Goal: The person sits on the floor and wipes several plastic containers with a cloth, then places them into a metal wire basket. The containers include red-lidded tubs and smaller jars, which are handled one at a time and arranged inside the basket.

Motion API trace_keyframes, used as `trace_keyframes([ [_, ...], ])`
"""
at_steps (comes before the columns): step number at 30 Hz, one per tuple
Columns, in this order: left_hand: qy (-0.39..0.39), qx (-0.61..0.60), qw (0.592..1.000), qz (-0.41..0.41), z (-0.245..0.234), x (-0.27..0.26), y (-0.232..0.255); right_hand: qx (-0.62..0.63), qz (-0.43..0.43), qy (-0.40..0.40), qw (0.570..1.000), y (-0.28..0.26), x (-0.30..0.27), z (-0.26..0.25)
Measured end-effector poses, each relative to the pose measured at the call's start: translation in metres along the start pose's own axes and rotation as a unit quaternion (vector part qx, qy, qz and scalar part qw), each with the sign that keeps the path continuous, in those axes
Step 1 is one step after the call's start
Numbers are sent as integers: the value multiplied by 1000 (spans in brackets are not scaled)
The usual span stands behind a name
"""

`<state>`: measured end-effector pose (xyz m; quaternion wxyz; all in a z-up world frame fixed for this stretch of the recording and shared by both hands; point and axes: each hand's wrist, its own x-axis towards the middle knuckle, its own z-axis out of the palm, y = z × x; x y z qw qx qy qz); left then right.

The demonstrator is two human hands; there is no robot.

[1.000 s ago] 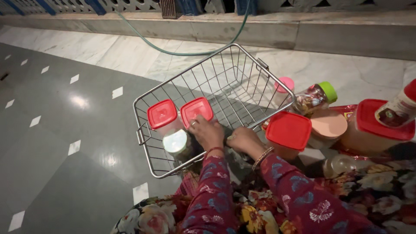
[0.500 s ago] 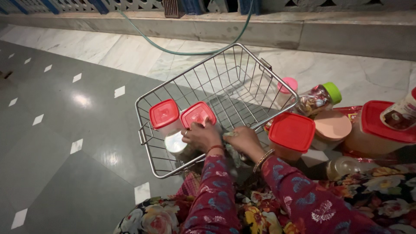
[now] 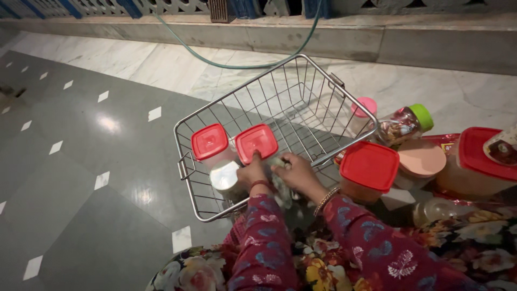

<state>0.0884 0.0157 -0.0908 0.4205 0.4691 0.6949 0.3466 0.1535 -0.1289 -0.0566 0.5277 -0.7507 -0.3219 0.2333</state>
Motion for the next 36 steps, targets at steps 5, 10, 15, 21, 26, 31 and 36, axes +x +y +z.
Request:
trace_keyframes([
  [5,-83,-279,942,-167,23,38,-23,21,-42,-15,999,3,2,6],
  [10,-131,-281,947,-87,32,51,-24,8,4,-33,999,6,5,3],
  [15,-107,-418,896,-100,41,67,16,1,-18,-43,999,9,3,4],
  [21,-171,-515,836,-81,53,79,32,56,-43,-64,995,12,6,-2],
  [26,-177,-475,844,-176,54,87,46,82,-23,-89,992,19,6,-1],
  [31,-215,-425,856,-201,51,91,42,116,-62,-84,988,31,15,7],
  [36,-266,-350,884,-161,78,84,19,125,-141,-39,981,57,23,15],
])
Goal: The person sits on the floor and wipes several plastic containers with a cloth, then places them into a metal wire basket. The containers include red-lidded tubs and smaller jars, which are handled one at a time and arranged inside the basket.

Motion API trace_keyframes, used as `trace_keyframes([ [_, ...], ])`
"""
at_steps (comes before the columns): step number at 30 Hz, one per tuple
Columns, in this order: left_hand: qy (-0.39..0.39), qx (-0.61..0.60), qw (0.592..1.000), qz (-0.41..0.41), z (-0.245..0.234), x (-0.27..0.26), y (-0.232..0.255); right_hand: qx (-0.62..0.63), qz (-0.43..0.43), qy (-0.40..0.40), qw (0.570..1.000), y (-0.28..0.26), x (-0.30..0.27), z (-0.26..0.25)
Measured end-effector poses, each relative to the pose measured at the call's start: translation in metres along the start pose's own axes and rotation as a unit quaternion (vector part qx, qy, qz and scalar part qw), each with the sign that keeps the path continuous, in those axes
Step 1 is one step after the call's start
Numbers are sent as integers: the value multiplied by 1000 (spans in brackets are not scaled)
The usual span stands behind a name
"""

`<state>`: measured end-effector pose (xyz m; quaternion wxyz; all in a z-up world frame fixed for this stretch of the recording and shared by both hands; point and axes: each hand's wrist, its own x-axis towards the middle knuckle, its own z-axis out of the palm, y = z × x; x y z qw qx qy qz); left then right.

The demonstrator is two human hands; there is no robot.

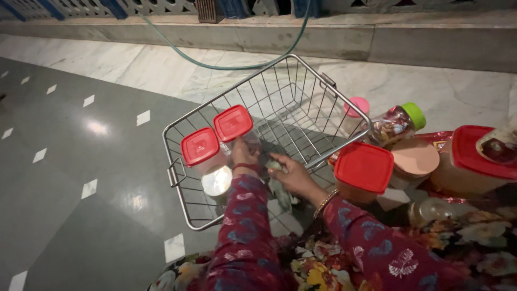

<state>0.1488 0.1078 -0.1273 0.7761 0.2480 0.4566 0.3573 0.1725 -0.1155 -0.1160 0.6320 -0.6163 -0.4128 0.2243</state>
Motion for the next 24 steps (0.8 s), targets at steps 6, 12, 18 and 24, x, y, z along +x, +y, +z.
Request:
trace_keyframes([
  [6,-91,113,988,57,12,-28,-40,105,-27,20,994,10,7,-5],
  [12,-59,318,905,276,38,-108,-57,89,172,199,961,-3,-6,-27],
  [18,-126,382,855,327,53,-192,-71,214,154,226,938,2,-12,-59],
  [24,-160,329,907,207,63,-224,-76,221,162,208,939,-15,-24,-84],
])
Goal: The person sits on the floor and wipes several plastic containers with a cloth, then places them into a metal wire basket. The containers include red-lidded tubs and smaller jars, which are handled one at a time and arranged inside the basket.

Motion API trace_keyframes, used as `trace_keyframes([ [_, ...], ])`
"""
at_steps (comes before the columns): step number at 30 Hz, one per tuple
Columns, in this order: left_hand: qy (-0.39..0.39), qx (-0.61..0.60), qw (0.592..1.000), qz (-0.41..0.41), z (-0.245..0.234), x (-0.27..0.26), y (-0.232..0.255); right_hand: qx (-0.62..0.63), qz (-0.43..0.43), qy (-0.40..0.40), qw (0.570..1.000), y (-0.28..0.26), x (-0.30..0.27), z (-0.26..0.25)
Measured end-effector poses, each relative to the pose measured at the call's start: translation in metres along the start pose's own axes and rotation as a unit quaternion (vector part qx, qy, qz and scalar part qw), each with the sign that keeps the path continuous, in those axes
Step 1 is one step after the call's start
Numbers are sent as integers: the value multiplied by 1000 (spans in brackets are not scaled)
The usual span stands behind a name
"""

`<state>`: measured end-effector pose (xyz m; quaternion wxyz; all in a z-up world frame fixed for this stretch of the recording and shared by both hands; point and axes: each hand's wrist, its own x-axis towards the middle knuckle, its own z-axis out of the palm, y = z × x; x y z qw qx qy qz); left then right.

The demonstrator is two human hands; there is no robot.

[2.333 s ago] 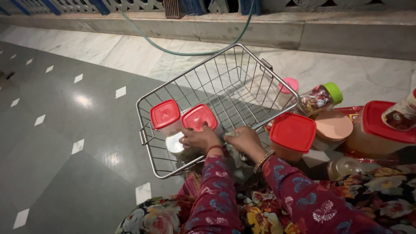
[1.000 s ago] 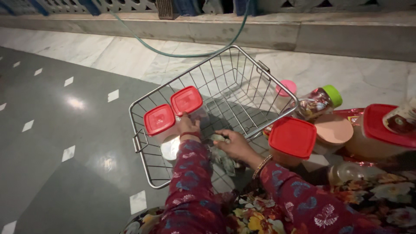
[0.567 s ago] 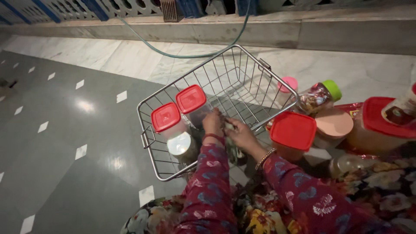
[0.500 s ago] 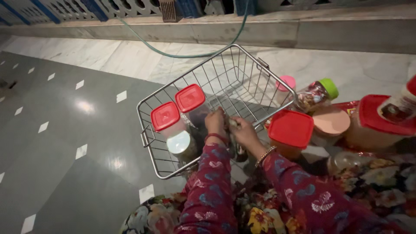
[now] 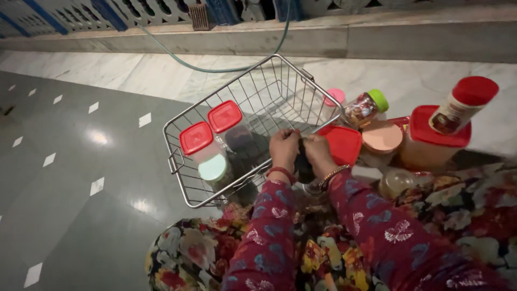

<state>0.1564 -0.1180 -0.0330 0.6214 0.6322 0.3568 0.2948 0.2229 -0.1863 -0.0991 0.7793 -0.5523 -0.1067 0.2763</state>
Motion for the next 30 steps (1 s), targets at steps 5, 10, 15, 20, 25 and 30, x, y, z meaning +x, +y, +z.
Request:
trace_keyframes([
  [5,-34,-35,998,-33,8,-2,-12,20,64,-3,998,-47,-15,-20],
  [10,-48,215,975,3,16,-14,-38,-103,-27,49,993,-75,-19,-49],
  [15,-107,400,908,-61,24,-25,-73,-170,41,37,984,-65,-28,-72],
  [20,-155,537,829,28,36,-42,-117,-239,10,30,970,-44,-29,-83],
  [25,-140,576,804,42,32,-62,-117,-317,12,26,948,-30,-25,-90],
  [30,-88,532,840,-59,20,-68,-67,-570,29,-14,821,-27,-16,-98],
])
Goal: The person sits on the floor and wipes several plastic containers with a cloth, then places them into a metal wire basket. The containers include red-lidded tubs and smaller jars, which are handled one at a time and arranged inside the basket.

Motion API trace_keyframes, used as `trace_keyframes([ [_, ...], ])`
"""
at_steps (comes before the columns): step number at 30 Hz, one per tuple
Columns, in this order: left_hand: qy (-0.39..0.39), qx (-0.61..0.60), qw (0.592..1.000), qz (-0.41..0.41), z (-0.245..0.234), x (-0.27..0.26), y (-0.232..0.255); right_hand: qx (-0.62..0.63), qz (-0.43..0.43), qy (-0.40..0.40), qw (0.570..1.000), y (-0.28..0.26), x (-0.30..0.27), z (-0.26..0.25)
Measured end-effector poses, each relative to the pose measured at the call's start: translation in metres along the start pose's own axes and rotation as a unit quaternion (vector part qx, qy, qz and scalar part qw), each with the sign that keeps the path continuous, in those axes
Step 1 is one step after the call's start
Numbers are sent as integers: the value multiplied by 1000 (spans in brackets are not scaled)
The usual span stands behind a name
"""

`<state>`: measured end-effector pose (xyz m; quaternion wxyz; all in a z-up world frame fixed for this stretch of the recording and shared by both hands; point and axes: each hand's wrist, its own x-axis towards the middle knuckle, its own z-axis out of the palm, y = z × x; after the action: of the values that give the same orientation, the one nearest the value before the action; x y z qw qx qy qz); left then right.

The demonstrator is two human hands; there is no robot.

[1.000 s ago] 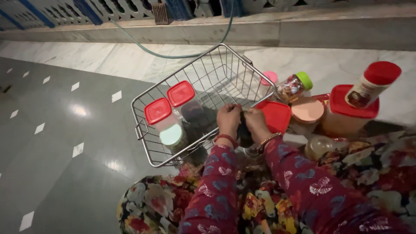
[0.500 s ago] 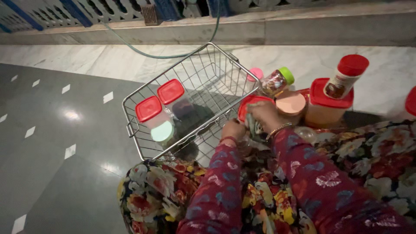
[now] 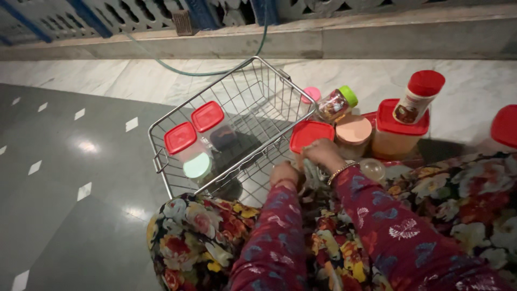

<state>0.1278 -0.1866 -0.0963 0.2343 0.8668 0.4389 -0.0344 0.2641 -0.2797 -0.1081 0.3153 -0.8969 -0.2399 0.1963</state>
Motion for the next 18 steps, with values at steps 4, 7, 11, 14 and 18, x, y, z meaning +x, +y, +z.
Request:
trace_keyframes([
  [4,-52,-12,999,-1,-37,4,1,-39,17,-57,997,4,4,6],
  [7,-74,15,995,71,-47,9,-10,-92,5,-80,993,7,1,9],
  [11,-180,-335,924,26,-42,14,-27,-96,34,-92,991,9,-9,4],
  [14,-164,-416,894,21,-44,12,-28,-97,57,-111,987,5,-13,-6],
  [18,-156,-379,911,-44,-56,-2,-27,12,82,-117,990,10,-17,-21],
])
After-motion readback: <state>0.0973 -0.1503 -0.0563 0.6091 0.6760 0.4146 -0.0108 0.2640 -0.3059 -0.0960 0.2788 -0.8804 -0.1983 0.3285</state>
